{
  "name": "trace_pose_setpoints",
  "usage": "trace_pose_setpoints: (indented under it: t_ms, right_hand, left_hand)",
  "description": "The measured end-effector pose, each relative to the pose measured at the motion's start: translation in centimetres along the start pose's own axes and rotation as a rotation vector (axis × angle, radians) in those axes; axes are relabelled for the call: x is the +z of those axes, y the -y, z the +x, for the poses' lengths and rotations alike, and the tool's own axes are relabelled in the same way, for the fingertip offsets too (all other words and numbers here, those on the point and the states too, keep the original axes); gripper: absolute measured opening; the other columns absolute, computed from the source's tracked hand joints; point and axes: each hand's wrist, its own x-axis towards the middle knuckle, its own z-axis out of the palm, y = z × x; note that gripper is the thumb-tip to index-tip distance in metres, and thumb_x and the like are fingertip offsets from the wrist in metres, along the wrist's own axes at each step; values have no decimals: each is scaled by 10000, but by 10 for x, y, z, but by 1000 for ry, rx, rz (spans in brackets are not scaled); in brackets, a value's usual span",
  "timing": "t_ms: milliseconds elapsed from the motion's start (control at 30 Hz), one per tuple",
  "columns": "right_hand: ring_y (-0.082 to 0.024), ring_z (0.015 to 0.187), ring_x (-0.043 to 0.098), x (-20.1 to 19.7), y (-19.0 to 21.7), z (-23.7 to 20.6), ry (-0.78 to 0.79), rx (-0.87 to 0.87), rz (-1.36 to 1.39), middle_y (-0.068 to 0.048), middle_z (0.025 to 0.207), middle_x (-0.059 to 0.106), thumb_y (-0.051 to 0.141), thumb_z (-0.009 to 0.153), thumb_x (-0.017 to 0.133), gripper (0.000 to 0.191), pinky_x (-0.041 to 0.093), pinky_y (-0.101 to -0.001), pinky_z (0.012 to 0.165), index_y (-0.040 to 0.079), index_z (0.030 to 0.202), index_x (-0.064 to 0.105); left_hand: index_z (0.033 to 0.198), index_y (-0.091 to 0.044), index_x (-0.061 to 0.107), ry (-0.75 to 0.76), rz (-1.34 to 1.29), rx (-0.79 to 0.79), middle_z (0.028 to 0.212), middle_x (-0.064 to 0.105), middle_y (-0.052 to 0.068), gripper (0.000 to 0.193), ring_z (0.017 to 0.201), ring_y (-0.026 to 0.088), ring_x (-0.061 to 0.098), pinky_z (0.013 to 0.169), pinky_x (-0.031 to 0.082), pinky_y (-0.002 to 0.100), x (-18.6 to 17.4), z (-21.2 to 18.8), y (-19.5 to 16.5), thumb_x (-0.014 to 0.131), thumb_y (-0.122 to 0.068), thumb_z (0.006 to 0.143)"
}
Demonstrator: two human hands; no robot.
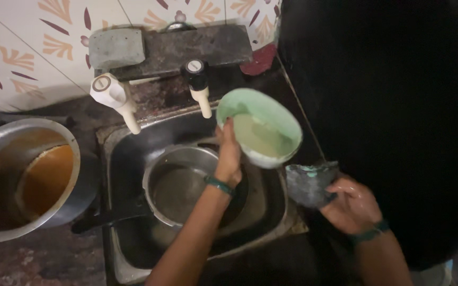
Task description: The person washes dishes at a kitchen sink, rinsing a ladle and scrubbing a pressure cooker lid with a sponge under running water. They turn the lid over to scrub both sides, rinse it, then wash a metal cup and a bowl, placing cleaned items aside.
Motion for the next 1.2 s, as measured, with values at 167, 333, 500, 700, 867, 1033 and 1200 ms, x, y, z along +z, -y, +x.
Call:
trace_pose_setpoints:
  t_ms: [167,333,500,700,867,1033,1200]
  right_hand:
    - [-272,1097,714,34,13,-28,-315,21,-286,-104,1167,747,152,703,703,534,563,-525,917,117,1233,646]
    - [-234,968,723,75,15,-13,-277,-250,-594,-85,1046,736,146,751,790,416,621,-449,820,73,1130,632]
    - [-214,877,763,125,-21,65,-283,-615,-1282,-87,971,735,186,846,773,336,599,-344,716,122,1116,585]
    - [-436,914,679,124,-77,126,-165,-993,-1451,-230,993,671,72,804,748,450,519,-516,741,52,1193,523]
    - [-467,893,649,101,-92,125,-26,-698,-1675,-261,988,637,62,837,723,420,512,-552,756,50,1197,506]
    - [-441,943,652,87,-91,119,225,-578,-1813,-200,953,693,77,753,772,395,519,-542,786,79,1091,569]
    - [-371,907,668,102,-90,131,285,-1046,-1822,-184,994,704,73,846,692,327,538,-464,695,96,1170,655]
  left_hand:
    - [1552,-73,360,147,21,117,1521,478,154,670,1410,271,443,1176,316,407,10,12,-9,462,-467,1020]
    - [1588,-103,311,152,48,103,1576,425,123,682,1447,257,411,1185,323,401,-6,-14,-16,464,-446,1019]
    - [1570,-121,298,199,-79,59,1523,444,115,661,1420,253,435,1168,382,411,-20,-35,-15,444,-453,1018]
    - [1516,-31,403,265,72,160,1452,509,143,620,1360,242,466,1168,353,385,-40,-47,-9,439,-455,1066]
    - [1513,-43,393,222,224,176,1427,523,136,582,1343,233,480,1161,350,380,-54,-52,6,419,-394,1048]
    - [1500,-33,418,132,93,140,1415,534,132,553,1308,229,490,1133,364,374,-59,-57,17,413,-342,1042]
    - [1464,-16,479,100,125,164,1404,562,116,509,1303,223,500,1139,358,369,-72,-55,-9,420,-326,1065]
